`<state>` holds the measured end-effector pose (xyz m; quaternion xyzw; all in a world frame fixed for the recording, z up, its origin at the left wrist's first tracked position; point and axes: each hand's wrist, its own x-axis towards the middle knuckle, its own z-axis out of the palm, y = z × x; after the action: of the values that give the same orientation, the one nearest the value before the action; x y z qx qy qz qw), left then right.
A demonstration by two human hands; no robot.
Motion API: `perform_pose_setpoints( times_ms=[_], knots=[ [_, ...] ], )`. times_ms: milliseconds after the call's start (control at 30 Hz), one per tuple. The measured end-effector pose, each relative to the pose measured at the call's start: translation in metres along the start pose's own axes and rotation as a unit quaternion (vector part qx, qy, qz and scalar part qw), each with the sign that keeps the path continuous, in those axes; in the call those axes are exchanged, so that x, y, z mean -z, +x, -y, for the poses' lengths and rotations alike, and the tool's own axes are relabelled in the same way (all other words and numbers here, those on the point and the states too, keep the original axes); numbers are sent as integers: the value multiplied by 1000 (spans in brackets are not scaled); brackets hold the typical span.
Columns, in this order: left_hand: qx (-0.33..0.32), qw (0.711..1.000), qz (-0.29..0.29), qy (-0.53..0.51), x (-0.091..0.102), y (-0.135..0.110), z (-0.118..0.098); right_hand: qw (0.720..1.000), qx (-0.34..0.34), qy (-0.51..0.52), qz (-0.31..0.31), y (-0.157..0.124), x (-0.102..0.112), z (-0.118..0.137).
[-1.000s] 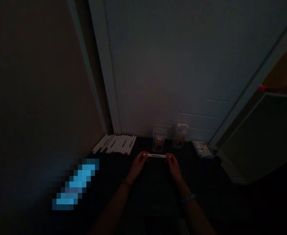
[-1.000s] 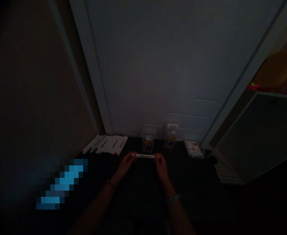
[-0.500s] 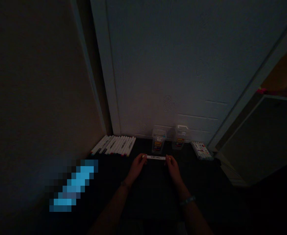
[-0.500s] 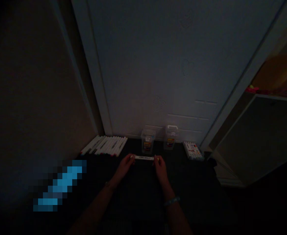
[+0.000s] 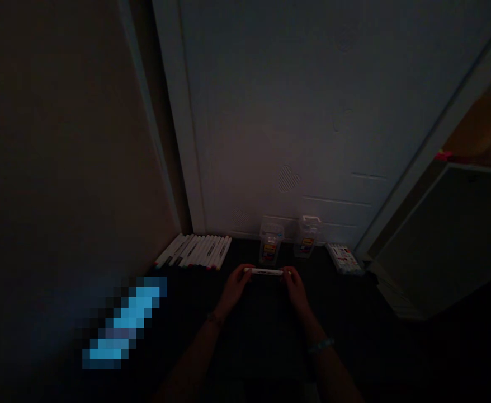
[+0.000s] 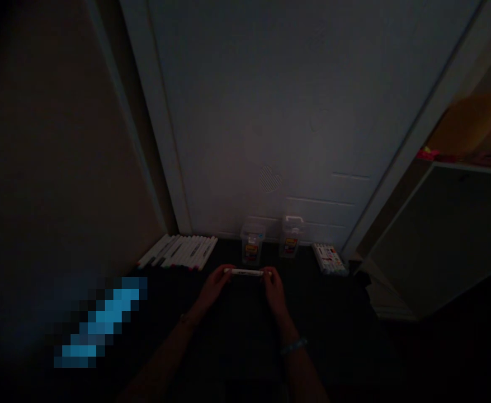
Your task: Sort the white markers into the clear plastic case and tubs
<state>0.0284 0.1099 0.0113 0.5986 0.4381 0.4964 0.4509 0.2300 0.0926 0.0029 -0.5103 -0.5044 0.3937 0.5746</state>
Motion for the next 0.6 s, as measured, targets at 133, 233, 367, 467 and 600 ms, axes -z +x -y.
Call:
perform_pose_setpoints(
  times_ms=[133,233,367,467,600],
  knots=[
    [6,1000,-6,3,0,1,2,1000,-1,6,6,-3,0,4],
    [10,1000,-11,11,0,1,3,1000,3,9,5,-4,0,7],
    [1,1000,-12,16,0,1,3,1000,-2,0,2,-3,0,9],
    [-3,1000,-15,22,0,1,2,1000,-4,-9,4,-3,1,8],
    [7,999,-25,24,-1,1,1,1000,-14,-1,0,-2,0,6]
  ],
)
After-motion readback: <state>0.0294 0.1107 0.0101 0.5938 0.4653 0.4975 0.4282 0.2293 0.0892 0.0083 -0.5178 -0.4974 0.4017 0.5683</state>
